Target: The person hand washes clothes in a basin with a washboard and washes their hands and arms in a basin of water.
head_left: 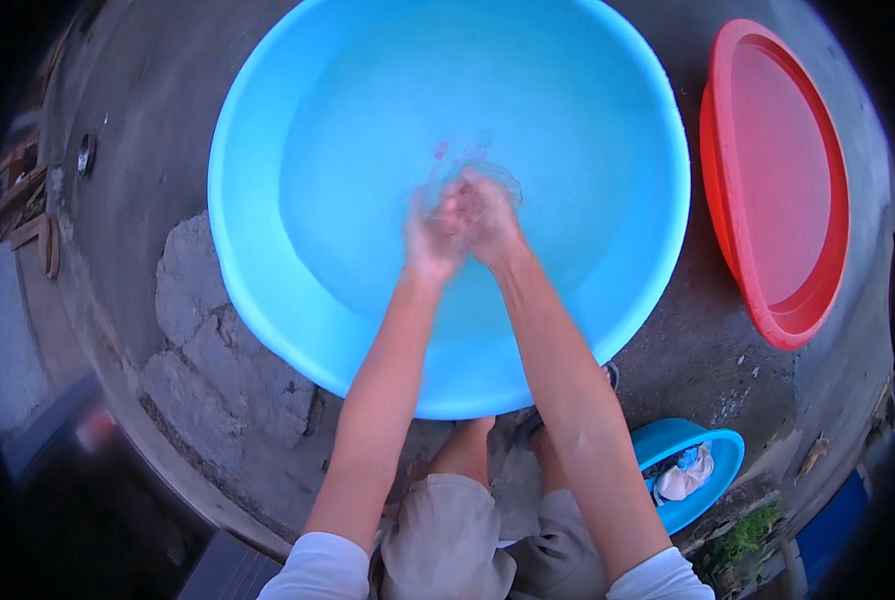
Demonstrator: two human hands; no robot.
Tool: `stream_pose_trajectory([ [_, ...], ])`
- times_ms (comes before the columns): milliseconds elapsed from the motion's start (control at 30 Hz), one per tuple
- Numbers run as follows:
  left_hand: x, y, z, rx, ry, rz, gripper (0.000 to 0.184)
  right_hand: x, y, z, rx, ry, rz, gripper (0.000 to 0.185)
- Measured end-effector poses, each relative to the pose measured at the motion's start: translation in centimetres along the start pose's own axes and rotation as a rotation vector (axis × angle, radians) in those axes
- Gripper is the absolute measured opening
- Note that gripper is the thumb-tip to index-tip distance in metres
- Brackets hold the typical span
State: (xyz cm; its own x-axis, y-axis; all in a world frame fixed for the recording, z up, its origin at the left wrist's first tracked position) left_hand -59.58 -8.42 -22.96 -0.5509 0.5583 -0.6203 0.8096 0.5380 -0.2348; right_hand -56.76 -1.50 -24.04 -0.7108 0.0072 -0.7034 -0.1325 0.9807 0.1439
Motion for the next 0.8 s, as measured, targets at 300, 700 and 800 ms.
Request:
stream_pose_trajectory([
  [300,0.7,-2.4,0.1,-0.231,0.214,0.011,0.047,-2.1,-1.6,-6.9,-0.182,0.291,-0.018,0.031],
  [700,12.2,-9.2,-0.2,0.797,-0.107,-0.246,0.033,-6.4,-14.5,-6.5,-0.266,-0.037,-0.301,0.061],
  [800,16.7,-12.6,1.9,0.792,-0.126,-0.329,0.029,-16.1,-11.8,-13.9,-0.04,0.028,-0.409,0.067],
])
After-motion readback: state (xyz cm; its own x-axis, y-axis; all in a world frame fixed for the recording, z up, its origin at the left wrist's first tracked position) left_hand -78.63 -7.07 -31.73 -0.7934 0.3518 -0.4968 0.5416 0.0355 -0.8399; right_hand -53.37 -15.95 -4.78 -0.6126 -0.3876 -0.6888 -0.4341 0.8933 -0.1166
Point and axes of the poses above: each hand's wrist, its own x-axis towards the middle knuckle, its own z-axis out of the back of the hand, y = z × x, the point moved 7 cm from there along x, towards the middle knuckle, and after that the axes turned 13 degrees about -z, right-handed, at the moved point
